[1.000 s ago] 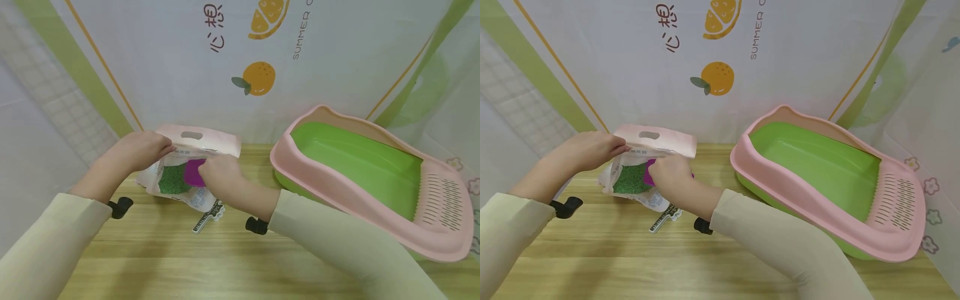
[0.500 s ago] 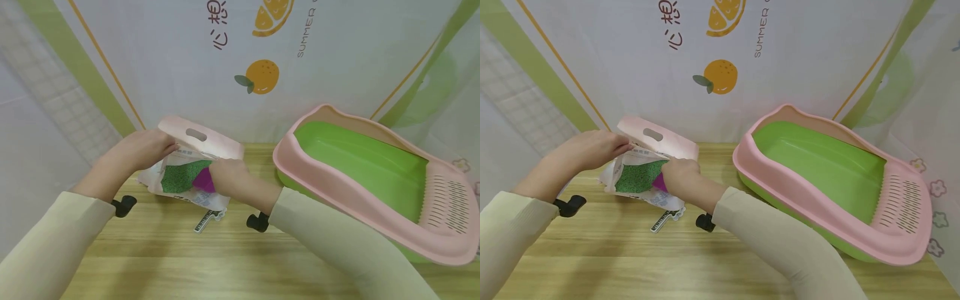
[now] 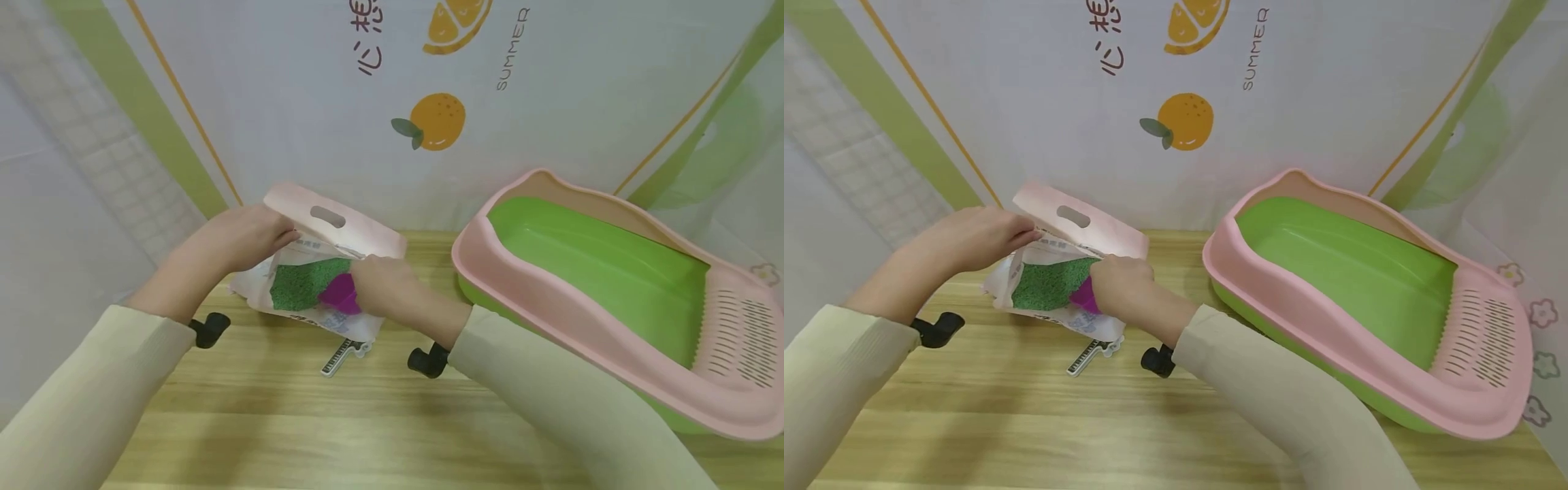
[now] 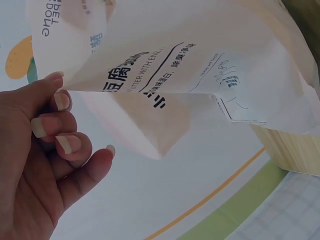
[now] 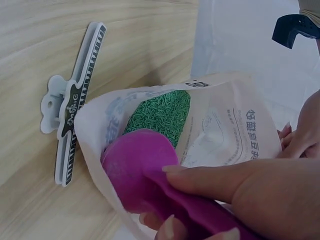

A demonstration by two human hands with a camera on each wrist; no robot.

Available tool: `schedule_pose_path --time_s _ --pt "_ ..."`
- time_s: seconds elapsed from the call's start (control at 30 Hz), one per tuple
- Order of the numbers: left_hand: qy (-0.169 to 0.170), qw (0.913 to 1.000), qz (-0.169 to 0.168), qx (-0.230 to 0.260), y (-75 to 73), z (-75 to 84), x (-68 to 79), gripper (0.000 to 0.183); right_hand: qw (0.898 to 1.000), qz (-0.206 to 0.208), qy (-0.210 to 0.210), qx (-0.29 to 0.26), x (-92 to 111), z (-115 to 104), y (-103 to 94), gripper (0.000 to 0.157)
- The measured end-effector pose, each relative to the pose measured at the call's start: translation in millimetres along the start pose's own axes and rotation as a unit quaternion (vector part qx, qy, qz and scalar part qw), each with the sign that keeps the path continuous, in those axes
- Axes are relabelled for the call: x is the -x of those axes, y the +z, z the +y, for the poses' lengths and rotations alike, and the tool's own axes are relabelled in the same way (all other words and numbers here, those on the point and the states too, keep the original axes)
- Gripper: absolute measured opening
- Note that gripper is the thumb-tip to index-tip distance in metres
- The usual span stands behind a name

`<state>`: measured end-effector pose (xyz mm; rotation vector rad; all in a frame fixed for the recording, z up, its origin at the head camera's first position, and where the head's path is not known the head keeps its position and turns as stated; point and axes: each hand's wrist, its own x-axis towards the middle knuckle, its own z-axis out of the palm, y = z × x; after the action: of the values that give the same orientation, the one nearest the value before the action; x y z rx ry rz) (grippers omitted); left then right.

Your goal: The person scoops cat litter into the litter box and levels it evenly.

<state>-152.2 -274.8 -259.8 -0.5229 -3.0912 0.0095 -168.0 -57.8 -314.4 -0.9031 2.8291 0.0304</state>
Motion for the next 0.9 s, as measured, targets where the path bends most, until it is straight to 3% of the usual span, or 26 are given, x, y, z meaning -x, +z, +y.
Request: schedule_pose_path --time_s 0.23,0.43,0.53,0.9 --pt "-0.009 0.9999 -0.006 -0.008 -3.9 0.5 -1.7 0.036 1.000 -0.014 0.010 0.000 2 -4 -7.3 0.005" --pt "-0.002 0.9999 0.007 -0.010 -4.8 1.9 0.2 0.026 0.999 -0.033 0.014 -0.007 1 -6 -13.8 0.005" --pt "-0.004 0.9999 0.004 -0.011 -5.1 3.2 0.8 0.032 0.999 -0.042 0.008 -0.011 0 -8 -12.8 0.004" --pt "0.005 0.9998 0.011 -0.013 -6.0 4.1 0.8 0.039 1.000 -0.018 0.006 -0.007 -5 -15 -3.4 0.007"
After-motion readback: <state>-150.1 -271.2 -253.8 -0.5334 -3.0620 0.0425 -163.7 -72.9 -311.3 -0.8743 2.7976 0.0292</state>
